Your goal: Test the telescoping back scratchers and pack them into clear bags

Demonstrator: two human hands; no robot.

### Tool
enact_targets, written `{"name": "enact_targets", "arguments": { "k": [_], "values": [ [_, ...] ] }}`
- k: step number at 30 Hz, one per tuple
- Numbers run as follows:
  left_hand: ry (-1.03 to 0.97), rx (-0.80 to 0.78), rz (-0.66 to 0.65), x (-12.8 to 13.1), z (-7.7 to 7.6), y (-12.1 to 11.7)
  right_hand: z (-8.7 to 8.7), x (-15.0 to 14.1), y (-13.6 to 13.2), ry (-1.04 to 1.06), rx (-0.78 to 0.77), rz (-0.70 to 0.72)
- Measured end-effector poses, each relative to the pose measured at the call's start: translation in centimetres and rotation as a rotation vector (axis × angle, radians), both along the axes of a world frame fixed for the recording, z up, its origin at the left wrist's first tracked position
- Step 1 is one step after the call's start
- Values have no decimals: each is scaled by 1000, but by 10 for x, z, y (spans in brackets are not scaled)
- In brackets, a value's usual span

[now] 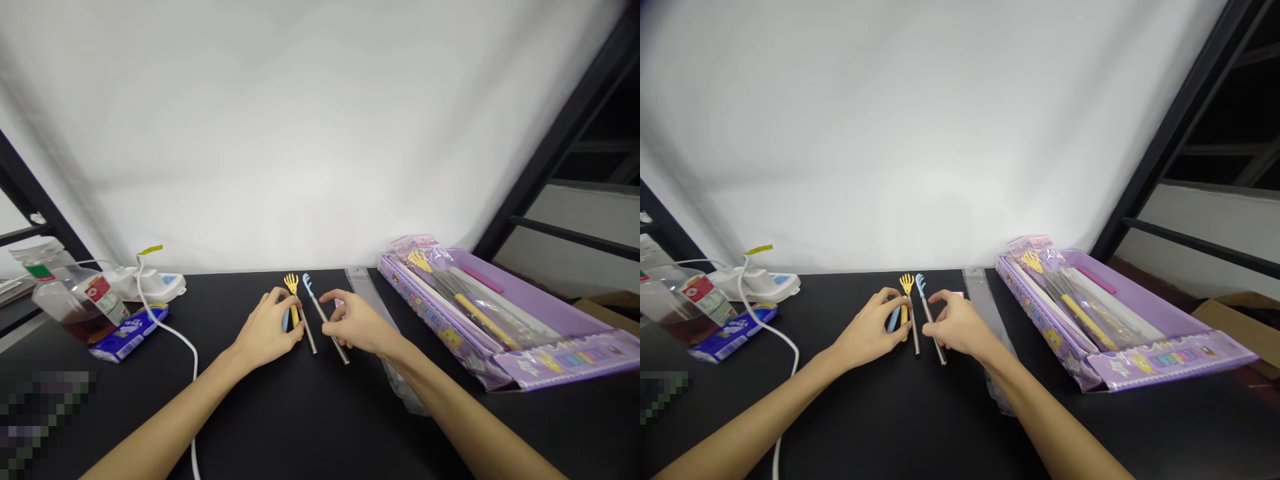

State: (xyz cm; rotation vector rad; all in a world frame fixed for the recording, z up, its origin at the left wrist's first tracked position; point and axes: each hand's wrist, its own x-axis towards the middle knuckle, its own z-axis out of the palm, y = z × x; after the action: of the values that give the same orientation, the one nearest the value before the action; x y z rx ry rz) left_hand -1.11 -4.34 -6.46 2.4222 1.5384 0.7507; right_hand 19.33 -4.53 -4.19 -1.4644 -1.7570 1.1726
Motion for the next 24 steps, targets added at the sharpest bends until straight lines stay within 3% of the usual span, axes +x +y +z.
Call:
{"name": "enact_targets", "arguments": {
  "k": [4, 9, 19, 24],
  "values": [
    [-67, -35, -56, -1, 0, 1, 4, 1, 3, 278, -82, 31],
    [-151, -60, 33, -2, -1, 4, 7, 3, 5, 444, -151, -10],
    [-256, -148, 95, -11, 8, 9, 13, 4, 8, 567, -88, -173],
    [-499, -132, 51, -7, 13, 7, 16, 8, 8, 756, -13, -244]
  ]
}}
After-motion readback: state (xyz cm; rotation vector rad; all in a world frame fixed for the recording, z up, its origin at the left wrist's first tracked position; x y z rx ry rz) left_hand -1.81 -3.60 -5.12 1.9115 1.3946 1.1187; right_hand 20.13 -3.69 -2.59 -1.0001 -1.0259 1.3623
